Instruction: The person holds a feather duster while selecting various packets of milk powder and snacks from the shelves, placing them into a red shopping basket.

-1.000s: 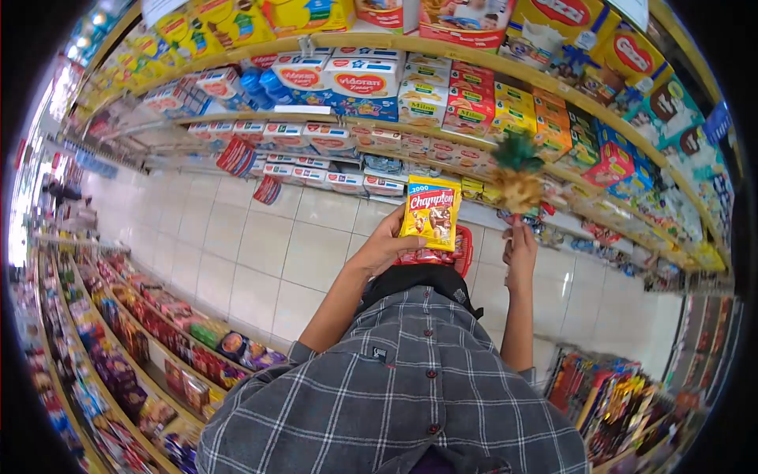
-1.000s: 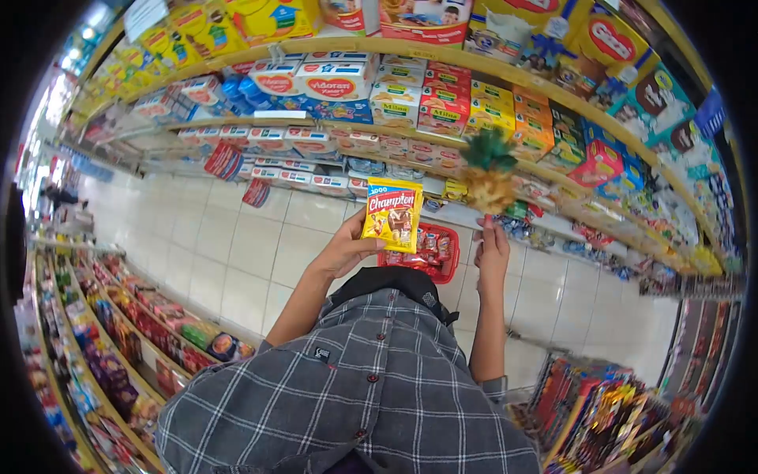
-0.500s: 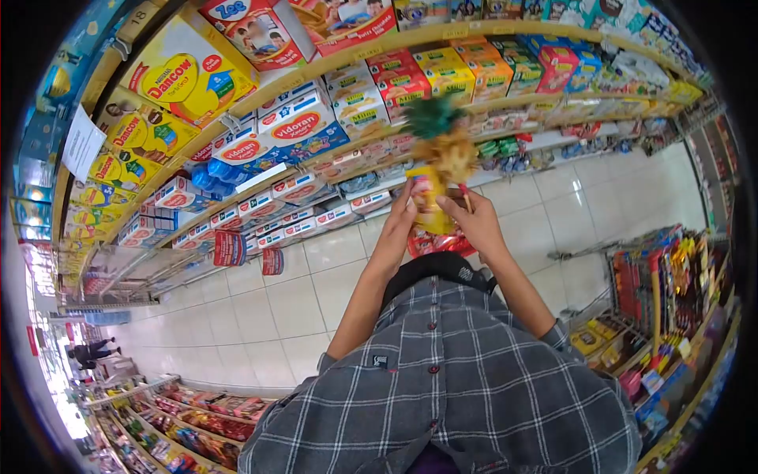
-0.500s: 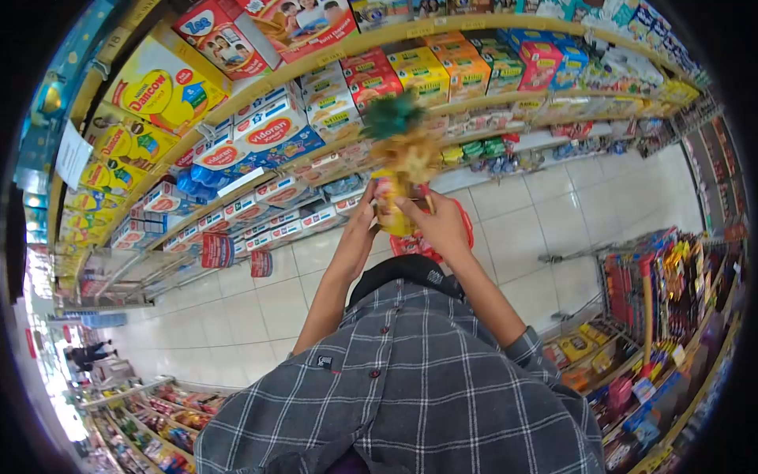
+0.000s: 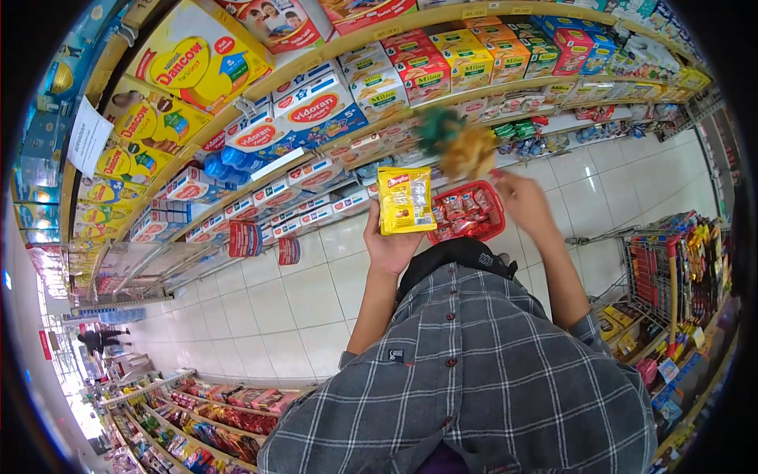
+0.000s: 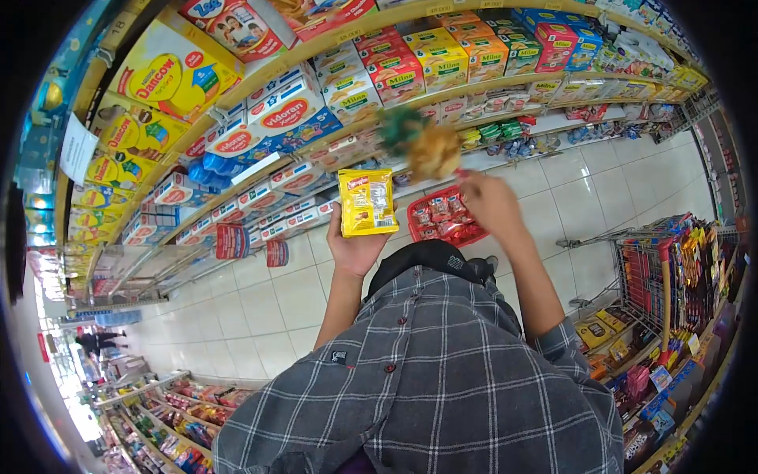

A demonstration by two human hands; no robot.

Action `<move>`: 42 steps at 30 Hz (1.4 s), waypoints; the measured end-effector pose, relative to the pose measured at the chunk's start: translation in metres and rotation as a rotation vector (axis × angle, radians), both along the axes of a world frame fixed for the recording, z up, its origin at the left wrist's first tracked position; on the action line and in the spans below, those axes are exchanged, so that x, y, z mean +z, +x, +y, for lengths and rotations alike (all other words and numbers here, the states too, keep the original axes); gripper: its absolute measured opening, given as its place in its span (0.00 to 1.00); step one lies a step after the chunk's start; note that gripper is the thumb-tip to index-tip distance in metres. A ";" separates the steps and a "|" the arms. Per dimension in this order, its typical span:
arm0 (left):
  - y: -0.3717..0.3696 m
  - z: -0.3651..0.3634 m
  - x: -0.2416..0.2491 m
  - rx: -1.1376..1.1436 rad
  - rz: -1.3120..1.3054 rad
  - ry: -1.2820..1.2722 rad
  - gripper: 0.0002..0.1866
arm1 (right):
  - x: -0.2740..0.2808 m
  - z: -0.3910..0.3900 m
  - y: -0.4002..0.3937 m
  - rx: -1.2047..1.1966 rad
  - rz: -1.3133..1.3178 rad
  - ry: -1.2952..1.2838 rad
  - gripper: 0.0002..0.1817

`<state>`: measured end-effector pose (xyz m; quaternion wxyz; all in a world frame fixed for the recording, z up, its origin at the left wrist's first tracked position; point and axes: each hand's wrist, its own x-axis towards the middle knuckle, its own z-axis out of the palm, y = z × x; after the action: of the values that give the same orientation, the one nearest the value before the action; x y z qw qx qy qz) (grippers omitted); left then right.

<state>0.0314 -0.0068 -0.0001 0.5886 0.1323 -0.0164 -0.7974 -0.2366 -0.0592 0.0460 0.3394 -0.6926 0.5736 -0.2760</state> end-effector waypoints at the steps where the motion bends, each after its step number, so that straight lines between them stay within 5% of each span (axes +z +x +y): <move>1: 0.000 0.002 0.000 0.018 0.010 0.041 0.37 | 0.005 -0.005 -0.003 -0.076 -0.034 -0.001 0.12; 2: 0.002 0.004 -0.001 0.029 0.006 0.033 0.36 | 0.011 -0.009 -0.003 -0.153 -0.070 -0.004 0.12; 5: 0.004 0.012 -0.009 0.052 0.022 0.012 0.36 | 0.026 0.016 0.010 0.172 -0.032 0.151 0.12; 8: 0.005 0.015 -0.032 0.009 0.020 -0.012 0.36 | 0.029 0.043 0.040 0.417 0.005 -0.122 0.11; 12: 0.000 0.018 0.000 0.061 -0.049 0.060 0.35 | -0.054 -0.007 0.014 0.141 -0.029 -0.013 0.12; 15: 0.002 0.021 -0.001 0.120 -0.100 0.108 0.35 | -0.031 -0.023 0.001 -0.092 -0.147 0.144 0.17; 25: -0.025 0.016 0.033 0.171 -0.887 -0.121 0.34 | -0.025 0.020 0.086 0.037 -0.660 0.359 0.25; 28: -0.007 0.017 0.038 0.233 -0.909 -0.037 0.33 | -0.001 0.017 0.069 -0.090 -1.028 0.805 0.19; 32: 0.002 0.020 0.020 0.017 -0.798 -0.125 0.36 | 0.005 0.023 0.063 -0.036 -1.209 0.944 0.13; 33: -0.005 0.024 0.027 -0.013 -0.642 -0.058 0.35 | -0.001 0.025 0.060 0.043 -1.202 0.969 0.15; 37: -0.013 0.030 0.022 -0.004 -0.616 0.013 0.29 | -0.017 0.021 0.069 0.006 -0.328 -0.002 0.20; 42: -0.001 0.035 0.004 0.074 -0.789 0.018 0.26 | 0.018 0.025 0.044 0.135 -0.246 0.059 0.14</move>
<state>0.0304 0.0278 0.0036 0.5643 0.4340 -0.2295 -0.6637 -0.1924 -0.0337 0.0645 0.4452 -0.6802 0.4878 -0.3182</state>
